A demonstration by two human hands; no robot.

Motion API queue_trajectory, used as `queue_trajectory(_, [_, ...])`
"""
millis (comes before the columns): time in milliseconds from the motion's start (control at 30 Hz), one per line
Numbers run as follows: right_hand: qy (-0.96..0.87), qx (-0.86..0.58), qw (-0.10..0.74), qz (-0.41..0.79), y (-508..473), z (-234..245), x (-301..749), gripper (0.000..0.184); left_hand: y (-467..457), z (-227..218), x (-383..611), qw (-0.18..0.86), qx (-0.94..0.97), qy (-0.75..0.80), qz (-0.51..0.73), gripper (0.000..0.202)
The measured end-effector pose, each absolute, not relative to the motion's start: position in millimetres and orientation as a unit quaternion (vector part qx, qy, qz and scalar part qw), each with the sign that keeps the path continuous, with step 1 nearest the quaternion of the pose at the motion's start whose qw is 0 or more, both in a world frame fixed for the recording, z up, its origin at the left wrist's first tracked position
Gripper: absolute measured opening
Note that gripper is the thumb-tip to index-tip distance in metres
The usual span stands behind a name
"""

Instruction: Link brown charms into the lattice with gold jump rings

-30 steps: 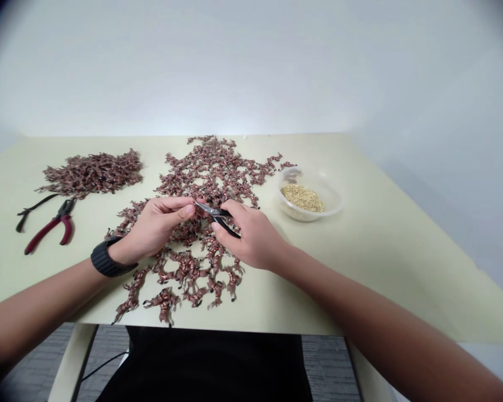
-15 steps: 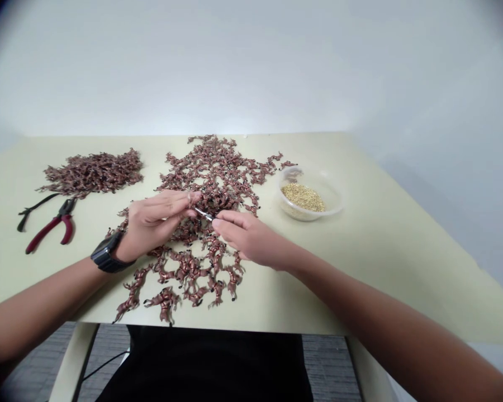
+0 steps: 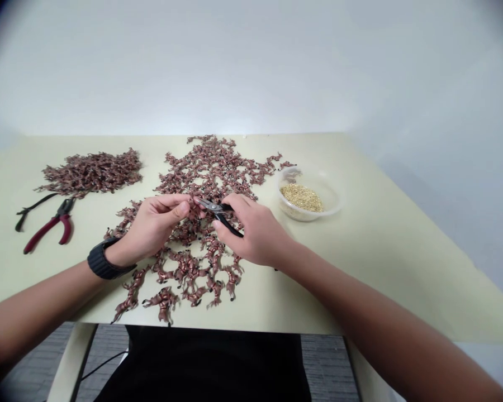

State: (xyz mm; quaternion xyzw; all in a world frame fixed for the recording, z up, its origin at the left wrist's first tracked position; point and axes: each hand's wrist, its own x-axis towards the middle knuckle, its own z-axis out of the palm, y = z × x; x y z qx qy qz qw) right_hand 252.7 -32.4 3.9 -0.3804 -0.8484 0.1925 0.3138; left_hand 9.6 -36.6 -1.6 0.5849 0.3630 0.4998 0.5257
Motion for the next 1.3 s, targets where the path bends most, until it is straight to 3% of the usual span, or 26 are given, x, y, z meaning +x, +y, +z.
queue_trajectory(300, [-0.866,-0.363,0.302,0.165,-30,1,253,0.024,-38,2,9,0.564,0.563,0.359,0.486,0.019])
queue_trajectory(867, [-0.868,-0.366,0.285,0.179,-32,6,253,0.021,-39,1,9,0.536,0.589,0.380,0.471,0.026])
queue_trajectory(1000, [-0.821,-0.398,0.272,0.307,-39,11,248,0.022,-41,-3,10,0.422,0.636,0.414,0.495,0.027])
queue_trajectory(1100, [-0.696,-0.408,0.228,0.545,-44,18,244,0.030,-38,-5,3,0.232,0.722,0.370,0.537,0.031])
queue_trajectory(1200, [-0.525,-0.367,0.157,0.752,-44,24,243,0.036,-30,-3,-11,0.044,0.828,0.290,0.477,0.048])
queue_trajectory(1300, [-0.485,-0.352,0.145,0.787,-42,24,243,0.036,-26,0,-17,-0.013,0.869,0.276,0.410,0.050])
